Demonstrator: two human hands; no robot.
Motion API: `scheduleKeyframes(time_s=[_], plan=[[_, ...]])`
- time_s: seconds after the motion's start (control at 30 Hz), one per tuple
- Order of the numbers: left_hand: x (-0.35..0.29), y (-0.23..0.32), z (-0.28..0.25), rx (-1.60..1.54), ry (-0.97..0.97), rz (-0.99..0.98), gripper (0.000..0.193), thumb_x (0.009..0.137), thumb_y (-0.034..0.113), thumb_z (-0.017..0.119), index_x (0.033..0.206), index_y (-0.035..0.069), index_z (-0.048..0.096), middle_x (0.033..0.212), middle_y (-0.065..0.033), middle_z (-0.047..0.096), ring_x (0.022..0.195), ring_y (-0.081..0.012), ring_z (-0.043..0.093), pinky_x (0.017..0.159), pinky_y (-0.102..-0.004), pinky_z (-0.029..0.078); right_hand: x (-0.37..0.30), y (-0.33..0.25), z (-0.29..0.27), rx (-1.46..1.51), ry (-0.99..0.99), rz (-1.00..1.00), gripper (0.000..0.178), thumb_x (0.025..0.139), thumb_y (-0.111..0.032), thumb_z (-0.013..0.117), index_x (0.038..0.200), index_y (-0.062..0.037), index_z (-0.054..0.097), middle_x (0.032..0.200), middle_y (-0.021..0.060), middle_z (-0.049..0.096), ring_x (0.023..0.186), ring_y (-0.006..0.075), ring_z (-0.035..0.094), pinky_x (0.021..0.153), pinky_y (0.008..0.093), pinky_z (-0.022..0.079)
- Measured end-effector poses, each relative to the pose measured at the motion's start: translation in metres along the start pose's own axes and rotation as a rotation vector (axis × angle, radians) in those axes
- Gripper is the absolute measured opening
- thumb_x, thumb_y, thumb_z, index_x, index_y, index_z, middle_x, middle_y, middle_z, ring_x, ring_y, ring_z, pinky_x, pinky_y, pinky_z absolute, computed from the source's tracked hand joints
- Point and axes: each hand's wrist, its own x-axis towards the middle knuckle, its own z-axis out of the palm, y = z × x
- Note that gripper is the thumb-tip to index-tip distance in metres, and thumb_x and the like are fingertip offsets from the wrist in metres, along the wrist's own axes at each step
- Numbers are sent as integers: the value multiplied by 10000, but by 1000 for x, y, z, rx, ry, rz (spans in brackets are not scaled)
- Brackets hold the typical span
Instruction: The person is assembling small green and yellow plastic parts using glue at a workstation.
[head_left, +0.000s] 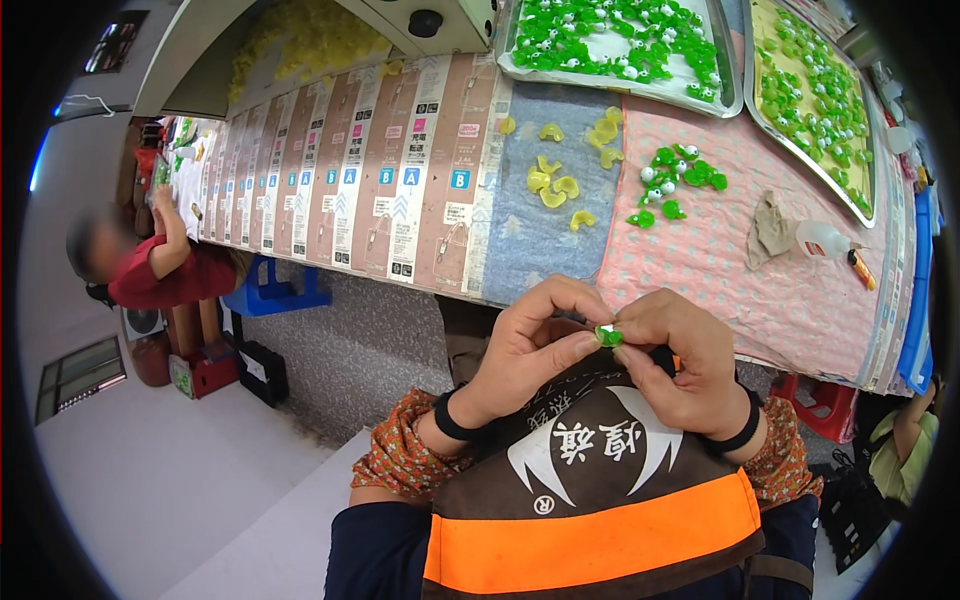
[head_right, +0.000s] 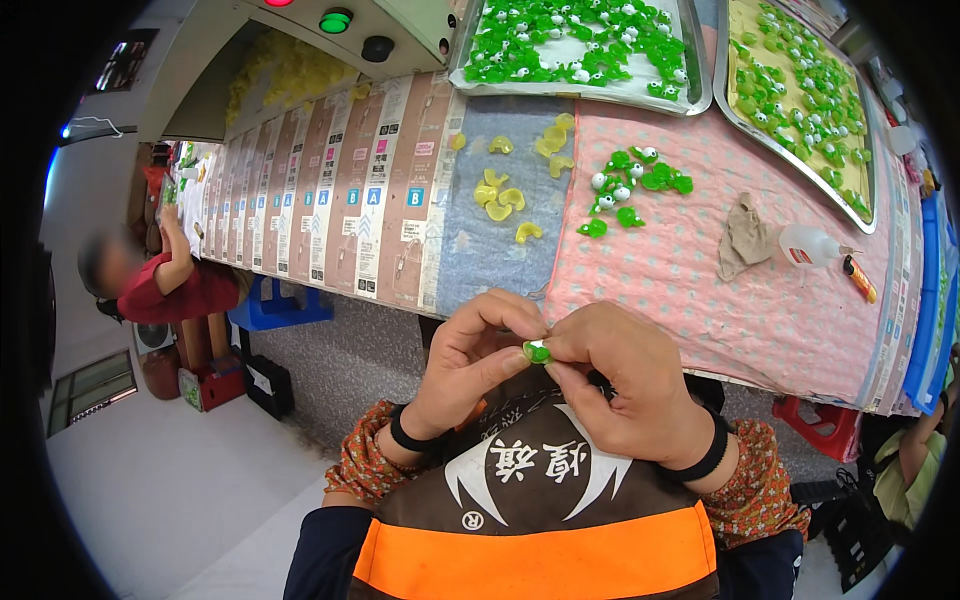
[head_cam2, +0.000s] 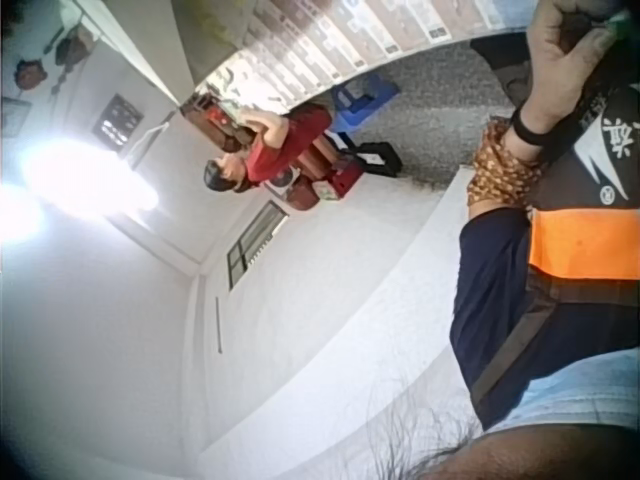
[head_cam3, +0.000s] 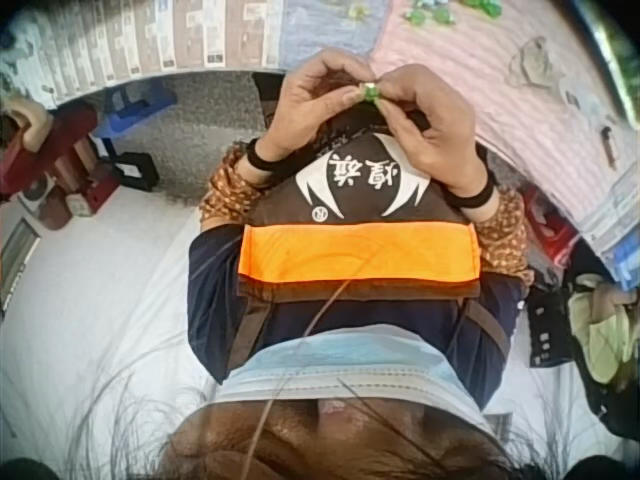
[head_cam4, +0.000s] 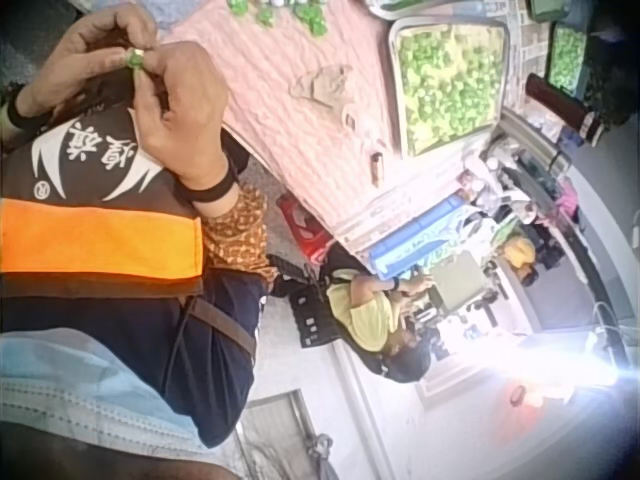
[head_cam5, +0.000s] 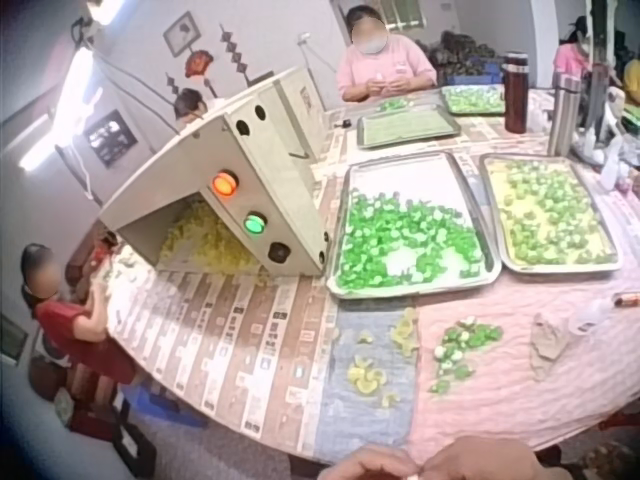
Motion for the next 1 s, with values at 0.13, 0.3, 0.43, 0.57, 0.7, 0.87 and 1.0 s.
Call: scheduleKeyframes(time_s=[0.13, 0.3, 0.43, 0.57, 0.7, 0.87, 1.0], plan=[[-2, 0, 2, 9, 43, -37, 185, 946, 6, 597, 1130, -5, 585, 1131, -104, 554, 1086, -178, 570, 992, -336, 447, -2, 1, 1, -9, 15, 9, 198, 752, 94, 716, 895, -8, 625, 826, 125, 637, 739, 284, 650, 658, 350, 505], [-3, -1, 3, 20, 29, -32, 193, 958, 12, 587, 1149, -6, 564, 1157, -112, 567, 1106, -179, 571, 1000, -337, 446, -2, 1, 1, -49, 26, 22, 200, 755, 99, 709, 891, -17, 618, 809, 117, 628, 704, 282, 630, 632, 358, 492], [-5, -4, 3, 28, 36, -43, 205, 979, 38, 576, 1174, -4, 528, 1174, -119, 581, 1134, -177, 566, 1005, -339, 447, -2, -2, 3, -69, 26, 93, 212, 767, 95, 696, 933, -23, 635, 812, 113, 633, 696, 285, 625, 624, 364, 489], [-4, -4, 5, 1, 36, -53, 216, 1002, 48, 571, 1206, 6, 513, 1176, -73, 574, 1105, -123, 583, 954, -296, 500, 1, -1, 3, -120, 5, -9, 243, 791, 78, 685, 1007, -28, 653, 816, 111, 645, 701, 285, 638, 611, 361, 492], [-4, -5, 6, -119, 86, -146, 231, 1024, 118, 553, 1220, 22, 478, 1147, -76, 571, 1046, -124, 600, 906, -299, 547, -3, 2, 2, -84, -14, 20, 264, 802, 71, 683, 1047, -23, 656, 808, 117, 644, 689, 290, 643, 605, 358, 495], [-2, -3, 11, -205, 132, -214, 219, 1041, 164, 532, 1212, 42, 470, 1104, -63, 564, 995, -110, 603, 858, -300, 579, -4, 2, 3, -93, 25, 70, 206, 826, 53, 692, 1018, -10, 656, 813, 118, 646, 676, 267, 650, 590, 341, 494], [-2, -4, 14, -235, 176, -215, 216, 1049, 175, 519, 1215, 49, 462, 1082, -54, 558, 967, -96, 599, 849, -310, 588, -5, 1, 4, -36, 54, 164, 147, 852, 34, 700, 986, -1, 654, 825, 111, 653, 674, 232, 673, 576, 308, 500]])
